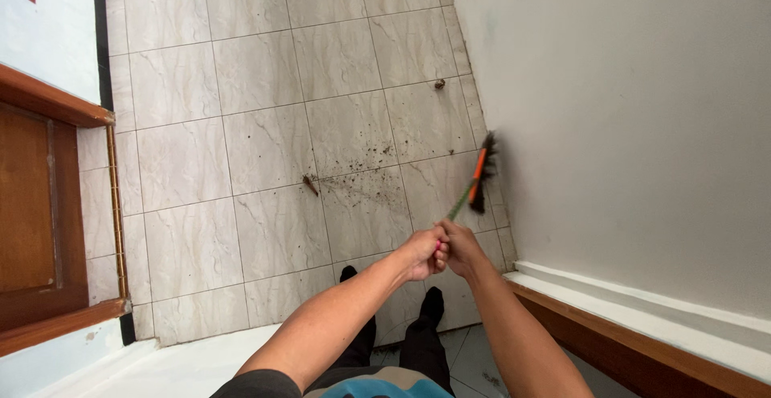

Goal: The person sweeps debris and dust on a tiled floor using a broom, moving the pile toward a doorway.

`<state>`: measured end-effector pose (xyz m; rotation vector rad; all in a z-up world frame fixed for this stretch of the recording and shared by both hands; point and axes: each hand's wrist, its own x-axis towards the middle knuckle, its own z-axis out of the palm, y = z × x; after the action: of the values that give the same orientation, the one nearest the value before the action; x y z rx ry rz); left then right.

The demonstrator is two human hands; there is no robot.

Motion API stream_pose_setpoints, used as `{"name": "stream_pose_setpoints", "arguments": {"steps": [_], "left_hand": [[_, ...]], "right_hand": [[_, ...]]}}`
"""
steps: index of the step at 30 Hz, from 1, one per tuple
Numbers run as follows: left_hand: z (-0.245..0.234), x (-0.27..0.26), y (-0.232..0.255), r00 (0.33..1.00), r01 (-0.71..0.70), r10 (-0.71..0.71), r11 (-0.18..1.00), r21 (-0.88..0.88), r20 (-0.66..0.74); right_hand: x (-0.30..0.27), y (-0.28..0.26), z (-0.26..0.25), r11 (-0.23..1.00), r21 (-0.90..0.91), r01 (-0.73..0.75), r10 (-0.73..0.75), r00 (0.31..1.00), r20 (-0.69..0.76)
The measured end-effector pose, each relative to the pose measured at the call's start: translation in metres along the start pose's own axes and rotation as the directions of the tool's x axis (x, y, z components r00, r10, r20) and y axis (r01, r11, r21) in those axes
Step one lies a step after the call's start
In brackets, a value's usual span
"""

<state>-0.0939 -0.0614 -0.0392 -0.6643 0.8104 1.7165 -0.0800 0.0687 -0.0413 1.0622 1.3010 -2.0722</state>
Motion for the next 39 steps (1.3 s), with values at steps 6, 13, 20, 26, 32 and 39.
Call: {"name": "stream_pose_setpoints", "arguments": {"steps": [6,13,20,26,32,39], "left_hand": [[0.008,-0.035,0.008,0.982,-0.132,0.136,0.990,0.037,-0.132],[0.056,-0.085,0.001,0.992,-0.112,0.124,0.958,0.265,-0.030],[0.090,-0.099,-0.024,0.993,0.018,-0.043,0.978,0.208,0.112],[0.055,-0.050,-0.045,0.979,0.155,-0.155,0.988,0.012,0.132],[0.009,-0.036,-0.017,0.993,0.038,-0.037,0.999,0.002,-0.116],[0.014,-0.077,0.012,0.976,-0.138,0.175,0.957,0.254,-0.129]], "right_hand": [[0.012,0.000,0.027,0.996,-0.019,-0.090,0.092,0.975,0.201],[-0.048,-0.029,0.024,0.986,-0.081,0.144,-0.130,0.980,0.152],[-0.125,-0.041,-0.010,0.994,-0.061,0.087,-0.087,0.996,0.006],[-0.090,-0.002,-0.035,0.997,0.040,-0.059,0.059,0.998,-0.007],[-0.011,0.027,-0.005,0.984,0.120,-0.132,0.110,0.979,0.170],[-0.015,0.002,0.047,0.990,0.081,-0.113,0.087,0.959,0.271]]}}
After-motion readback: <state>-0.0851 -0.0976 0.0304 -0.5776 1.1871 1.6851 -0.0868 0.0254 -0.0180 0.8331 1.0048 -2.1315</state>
